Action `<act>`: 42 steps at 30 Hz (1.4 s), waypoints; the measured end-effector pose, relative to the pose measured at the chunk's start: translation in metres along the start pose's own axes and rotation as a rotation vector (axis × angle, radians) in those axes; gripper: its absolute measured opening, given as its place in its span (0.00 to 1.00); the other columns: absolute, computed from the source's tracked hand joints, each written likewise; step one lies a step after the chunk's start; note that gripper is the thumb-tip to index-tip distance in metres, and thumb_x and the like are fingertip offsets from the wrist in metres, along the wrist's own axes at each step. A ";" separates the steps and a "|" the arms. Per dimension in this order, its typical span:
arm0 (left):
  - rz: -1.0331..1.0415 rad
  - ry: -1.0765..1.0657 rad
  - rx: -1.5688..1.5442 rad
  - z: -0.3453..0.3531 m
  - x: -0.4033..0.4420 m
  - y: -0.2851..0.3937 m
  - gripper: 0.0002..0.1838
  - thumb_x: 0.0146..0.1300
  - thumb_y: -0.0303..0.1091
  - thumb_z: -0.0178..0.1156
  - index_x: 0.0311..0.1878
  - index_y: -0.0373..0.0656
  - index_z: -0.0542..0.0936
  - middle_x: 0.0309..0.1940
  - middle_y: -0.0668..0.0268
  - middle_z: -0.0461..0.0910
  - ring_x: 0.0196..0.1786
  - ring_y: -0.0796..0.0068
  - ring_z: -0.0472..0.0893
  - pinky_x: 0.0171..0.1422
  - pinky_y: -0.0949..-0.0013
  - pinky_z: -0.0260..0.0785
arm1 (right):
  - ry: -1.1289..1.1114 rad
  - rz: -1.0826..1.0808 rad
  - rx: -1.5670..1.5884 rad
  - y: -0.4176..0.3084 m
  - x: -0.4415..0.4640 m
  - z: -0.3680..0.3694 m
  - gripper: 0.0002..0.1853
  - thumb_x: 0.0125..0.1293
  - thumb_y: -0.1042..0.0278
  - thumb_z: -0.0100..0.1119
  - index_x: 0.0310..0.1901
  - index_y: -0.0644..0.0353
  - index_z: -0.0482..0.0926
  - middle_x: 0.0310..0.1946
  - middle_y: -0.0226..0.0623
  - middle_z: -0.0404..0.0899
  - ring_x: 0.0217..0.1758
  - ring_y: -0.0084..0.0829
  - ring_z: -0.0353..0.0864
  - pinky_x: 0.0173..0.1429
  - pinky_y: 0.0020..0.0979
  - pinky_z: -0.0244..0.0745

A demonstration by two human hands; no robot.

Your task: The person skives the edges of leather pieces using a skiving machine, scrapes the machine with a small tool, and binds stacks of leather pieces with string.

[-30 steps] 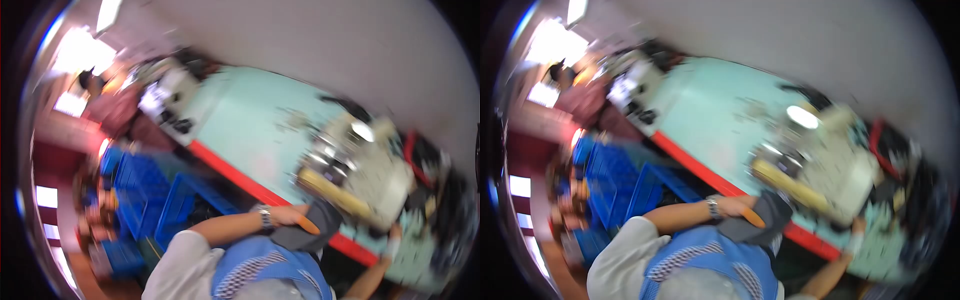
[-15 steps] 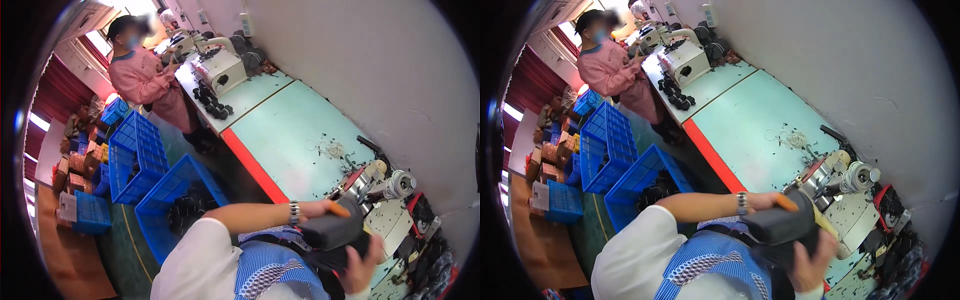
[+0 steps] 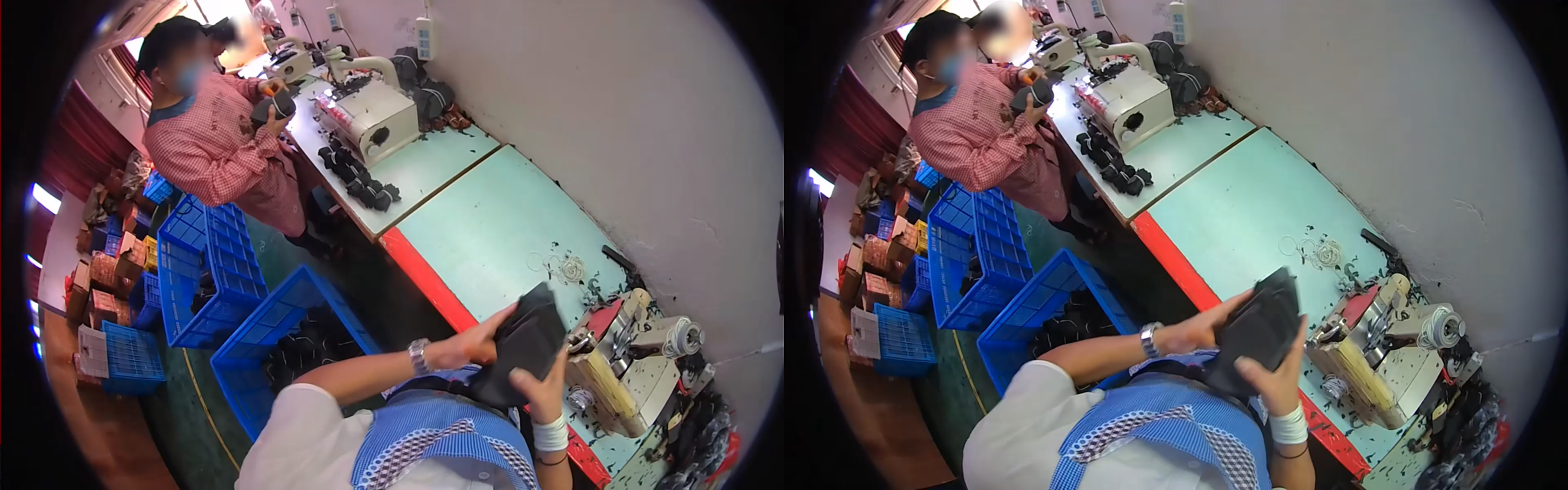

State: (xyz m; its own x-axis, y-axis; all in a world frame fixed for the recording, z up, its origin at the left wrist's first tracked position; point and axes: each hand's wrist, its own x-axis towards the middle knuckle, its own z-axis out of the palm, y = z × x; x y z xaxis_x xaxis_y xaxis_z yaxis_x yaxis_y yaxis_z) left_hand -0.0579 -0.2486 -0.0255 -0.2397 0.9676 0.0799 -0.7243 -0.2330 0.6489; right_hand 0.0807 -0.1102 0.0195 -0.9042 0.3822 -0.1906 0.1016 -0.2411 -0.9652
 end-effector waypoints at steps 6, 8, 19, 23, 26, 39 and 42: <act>-0.116 0.177 0.360 -0.001 -0.031 -0.017 0.70 0.47 0.33 0.78 0.76 0.45 0.28 0.76 0.56 0.40 0.77 0.68 0.46 0.78 0.59 0.46 | -0.126 -0.065 0.103 0.045 -0.001 0.014 0.75 0.43 0.58 0.80 0.73 0.59 0.20 0.69 0.50 0.59 0.70 0.42 0.63 0.73 0.39 0.57; -0.164 0.152 0.272 0.011 -0.025 0.006 0.70 0.46 0.35 0.79 0.76 0.44 0.30 0.76 0.55 0.42 0.77 0.66 0.48 0.78 0.58 0.45 | -0.094 0.008 0.236 0.034 0.004 0.018 0.72 0.43 0.58 0.79 0.74 0.60 0.25 0.69 0.49 0.59 0.70 0.41 0.63 0.73 0.39 0.57; -0.078 0.290 0.352 -0.007 0.034 0.050 0.44 0.63 0.53 0.59 0.70 0.28 0.55 0.59 0.47 0.71 0.63 0.58 0.74 0.68 0.61 0.65 | -0.391 0.264 0.771 0.055 -0.008 -0.031 0.51 0.41 0.59 0.72 0.68 0.69 0.58 0.59 0.50 0.73 0.61 0.44 0.75 0.65 0.40 0.70; -0.036 0.087 0.063 0.007 0.025 0.037 0.39 0.69 0.59 0.43 0.66 0.29 0.64 0.61 0.47 0.72 0.63 0.56 0.74 0.69 0.57 0.65 | -0.412 0.363 0.630 0.052 -0.009 -0.029 0.66 0.31 0.47 0.82 0.71 0.69 0.54 0.65 0.49 0.67 0.67 0.41 0.68 0.70 0.40 0.62; -0.084 0.132 0.209 -0.002 0.025 0.030 0.38 0.69 0.57 0.44 0.65 0.28 0.65 0.61 0.46 0.72 0.63 0.57 0.74 0.69 0.56 0.65 | -0.469 0.381 0.625 0.046 -0.004 -0.029 0.72 0.26 0.42 0.84 0.71 0.70 0.53 0.66 0.48 0.65 0.69 0.39 0.66 0.72 0.39 0.59; -0.119 -0.013 0.115 -0.004 0.039 0.034 0.20 0.66 0.42 0.60 0.50 0.33 0.81 0.53 0.58 0.80 0.53 0.75 0.79 0.61 0.70 0.69 | -0.343 0.437 0.616 0.051 -0.013 -0.038 0.73 0.27 0.32 0.80 0.71 0.70 0.53 0.65 0.47 0.66 0.67 0.38 0.68 0.70 0.38 0.62; -0.281 0.116 0.371 -0.006 0.045 0.033 0.19 0.66 0.43 0.60 0.42 0.31 0.83 0.42 0.60 0.85 0.49 0.76 0.80 0.56 0.72 0.71 | -0.431 0.370 0.660 0.070 -0.013 -0.045 0.71 0.29 0.31 0.78 0.71 0.70 0.53 0.65 0.48 0.66 0.67 0.39 0.68 0.70 0.38 0.64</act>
State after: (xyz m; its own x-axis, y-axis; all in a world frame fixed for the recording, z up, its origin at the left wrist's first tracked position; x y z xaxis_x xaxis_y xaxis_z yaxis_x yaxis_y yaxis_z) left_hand -0.0961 -0.2137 -0.0050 -0.1536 0.9658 -0.2087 -0.4968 0.1071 0.8612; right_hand 0.1187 -0.0918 -0.0534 -0.9524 -0.1616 -0.2584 0.2792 -0.8023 -0.5276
